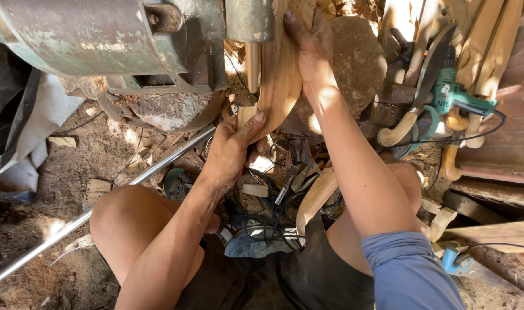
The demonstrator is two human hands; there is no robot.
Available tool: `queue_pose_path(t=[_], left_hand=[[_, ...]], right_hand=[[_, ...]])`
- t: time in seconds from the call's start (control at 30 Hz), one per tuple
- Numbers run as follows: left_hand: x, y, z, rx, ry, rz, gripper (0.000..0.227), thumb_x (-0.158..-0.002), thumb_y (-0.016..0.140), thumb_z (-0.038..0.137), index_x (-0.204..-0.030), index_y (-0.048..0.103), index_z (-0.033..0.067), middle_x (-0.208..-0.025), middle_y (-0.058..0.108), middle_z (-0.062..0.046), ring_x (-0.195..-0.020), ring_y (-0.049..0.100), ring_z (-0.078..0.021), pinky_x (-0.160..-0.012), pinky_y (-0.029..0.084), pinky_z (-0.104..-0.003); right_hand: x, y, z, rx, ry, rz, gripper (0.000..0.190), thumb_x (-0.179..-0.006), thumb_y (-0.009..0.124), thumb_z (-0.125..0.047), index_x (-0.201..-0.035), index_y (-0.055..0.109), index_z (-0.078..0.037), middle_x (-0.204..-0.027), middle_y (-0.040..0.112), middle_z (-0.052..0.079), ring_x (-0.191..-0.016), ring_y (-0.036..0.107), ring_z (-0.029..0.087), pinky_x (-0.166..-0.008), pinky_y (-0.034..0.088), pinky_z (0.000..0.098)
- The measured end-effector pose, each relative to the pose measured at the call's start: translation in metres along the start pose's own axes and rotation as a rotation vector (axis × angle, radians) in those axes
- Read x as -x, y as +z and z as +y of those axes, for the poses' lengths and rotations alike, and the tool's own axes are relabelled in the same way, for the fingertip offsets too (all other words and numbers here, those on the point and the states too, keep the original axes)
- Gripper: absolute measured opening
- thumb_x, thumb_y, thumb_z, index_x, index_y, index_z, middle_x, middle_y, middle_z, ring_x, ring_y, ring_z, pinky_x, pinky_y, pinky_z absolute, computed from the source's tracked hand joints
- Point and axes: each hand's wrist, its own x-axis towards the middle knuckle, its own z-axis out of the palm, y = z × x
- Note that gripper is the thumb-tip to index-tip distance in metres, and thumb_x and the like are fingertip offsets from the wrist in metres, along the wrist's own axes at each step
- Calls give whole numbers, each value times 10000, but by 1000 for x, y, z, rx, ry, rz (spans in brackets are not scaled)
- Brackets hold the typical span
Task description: The person uses a handheld electric planer to smooth a piece of wood, then switches to a belt sander to further shape and smooth the edges. The person repeatedly turns and repositions the wood to work on different sides.
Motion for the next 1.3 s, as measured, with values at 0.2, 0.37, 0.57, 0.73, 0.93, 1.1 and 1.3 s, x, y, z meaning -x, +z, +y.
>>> queue_pose_path(t=[0.2, 0.37, 0.57, 0.73, 0.93, 1.1, 1.3], left_hand=[[-7, -2, 0, 67, 73, -44, 326, -1002, 625, 372, -900, 608, 63, -595, 589, -16, -442, 463, -79, -398, 351, -234], [-12, -1, 0, 94, 105, -43, 320, -1026, 615, 352, -888, 597, 64, -625, 588, -17, -480, 477, -78, -431, 378, -230], [-11, -2, 1, 143, 88, -40, 312, -1022, 624, 344, -904, 620, 56, -647, 591, -19, -490, 478, -78, -436, 373, -236], [-5, 0, 4, 132, 43, -23, 310, -1016, 613, 364, -913, 605, 72, -632, 575, -9, -459, 462, -72, -386, 337, -227], [3, -1, 3, 63, 6, -3, 345, -1002, 593, 393, -874, 586, 73, -581, 553, -1, -399, 433, -74, -315, 301, -226], [10, -1, -2, 65, -25, 12, 343, -1011, 596, 396, -874, 578, 83, -611, 576, -4, -450, 466, -70, -357, 321, -213], [21, -3, -13, 67, 13, -9, 347, -1021, 603, 382, -865, 583, 73, -627, 583, -15, -484, 480, -89, -418, 353, -230]], right_hand=[[-12, 9, -2, 145, -32, 10, 558, -999, 736, -275, -1429, 494, -15, -1293, 712, 218, -1110, 760, 265, -990, 616, 415], [-22, 8, 3, -38, -13, -100, 292, -986, 703, -216, -1163, 677, 15, -1000, 791, 168, -775, 769, 245, -753, 669, 448], [-26, 9, 12, 69, -92, -26, 230, -1040, 736, -218, -1062, 703, 8, -951, 776, 150, -782, 746, 224, -783, 650, 412], [-17, 13, 9, 143, -107, -15, 342, -1016, 704, -296, -1210, 665, -17, -1108, 788, 143, -923, 792, 238, -912, 671, 427], [-8, 11, 8, 101, -69, -46, 500, -998, 699, -316, -1352, 536, -2, -1202, 755, 202, -1039, 804, 289, -1008, 601, 469], [-9, 9, 23, -8, -72, -56, 517, -990, 737, -267, -1350, 526, 38, -1283, 701, 239, -1163, 727, 322, -1072, 574, 501], [3, 4, 26, 35, -39, -69, 552, -979, 742, -292, -1346, 502, 44, -1342, 685, 237, -1289, 673, 324, -1162, 523, 481]])
